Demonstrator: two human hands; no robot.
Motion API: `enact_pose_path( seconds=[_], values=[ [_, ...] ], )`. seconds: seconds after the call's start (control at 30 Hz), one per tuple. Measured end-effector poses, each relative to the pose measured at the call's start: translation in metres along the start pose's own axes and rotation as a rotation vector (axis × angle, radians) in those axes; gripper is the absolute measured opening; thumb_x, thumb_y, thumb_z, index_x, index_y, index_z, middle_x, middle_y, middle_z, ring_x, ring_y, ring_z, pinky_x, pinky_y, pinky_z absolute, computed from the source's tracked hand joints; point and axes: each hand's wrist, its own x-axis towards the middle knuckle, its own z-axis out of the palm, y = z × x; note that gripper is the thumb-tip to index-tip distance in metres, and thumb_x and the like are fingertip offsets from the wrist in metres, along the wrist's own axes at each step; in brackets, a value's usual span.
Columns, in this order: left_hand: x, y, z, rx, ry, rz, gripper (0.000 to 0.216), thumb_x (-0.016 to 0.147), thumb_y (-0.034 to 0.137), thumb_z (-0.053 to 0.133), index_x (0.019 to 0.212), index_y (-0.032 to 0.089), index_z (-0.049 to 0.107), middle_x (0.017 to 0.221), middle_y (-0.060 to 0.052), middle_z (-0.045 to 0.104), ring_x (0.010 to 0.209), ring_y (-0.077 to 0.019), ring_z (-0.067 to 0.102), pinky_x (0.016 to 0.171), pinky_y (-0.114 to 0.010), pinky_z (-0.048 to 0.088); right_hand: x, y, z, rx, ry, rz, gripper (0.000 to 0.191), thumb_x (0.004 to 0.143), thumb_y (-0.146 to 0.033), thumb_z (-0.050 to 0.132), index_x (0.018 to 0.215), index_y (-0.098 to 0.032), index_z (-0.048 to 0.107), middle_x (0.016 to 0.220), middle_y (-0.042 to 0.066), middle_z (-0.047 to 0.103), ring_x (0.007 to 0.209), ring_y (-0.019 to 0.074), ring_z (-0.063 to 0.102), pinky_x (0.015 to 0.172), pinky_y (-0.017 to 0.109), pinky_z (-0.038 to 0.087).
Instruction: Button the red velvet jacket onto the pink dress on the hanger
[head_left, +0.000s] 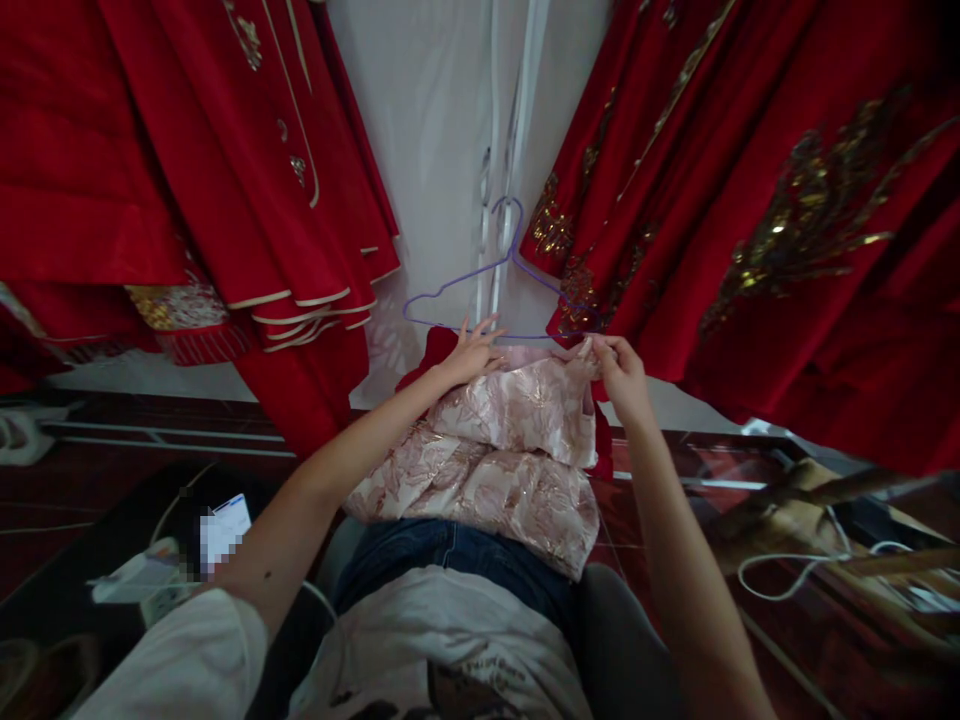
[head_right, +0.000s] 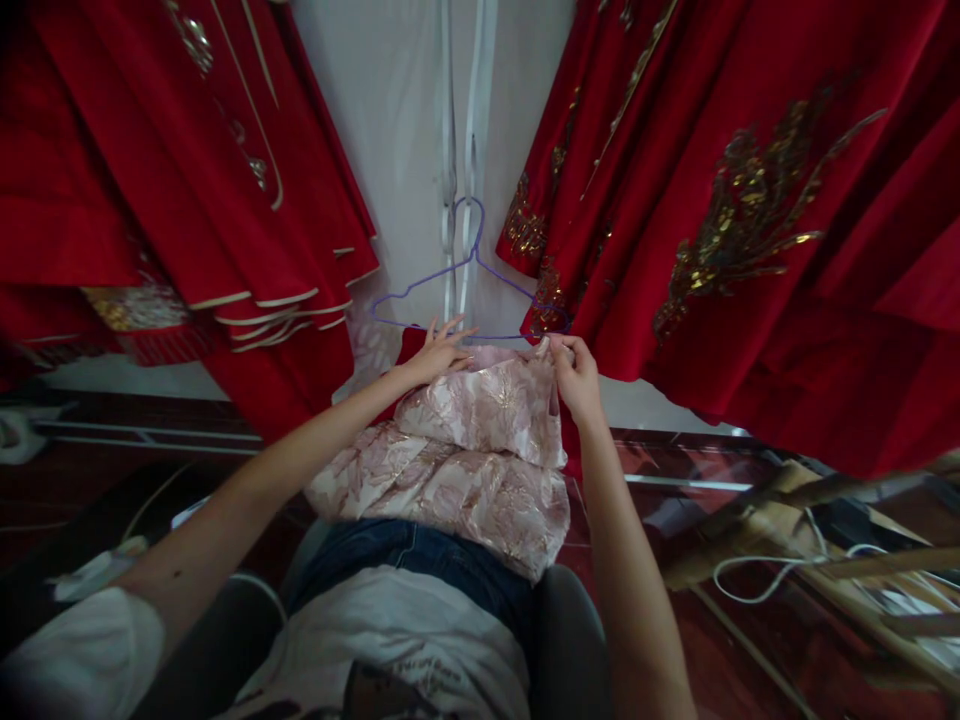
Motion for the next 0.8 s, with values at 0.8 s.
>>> enact_pose_path(
  seconds=[0.8],
  values=[
    [-0.045,0.033,-0.035,-0.202,0.074,0.032,0.03,0.093,0.045,0.05,0.087,0.028,0.075,0.136,-0.004,0.056,0.124,-0.025,0.048,0.109,-0.055,0.018,0.035,0.013,-0.023,0.096,0.434,0.112,0.023,0.074,-0.042,0.065,0.085,-0.021,0.063,0.087,0.003,0.069,0.087,0.0187,0.066,0.079,0.032,0.056]
  ],
)
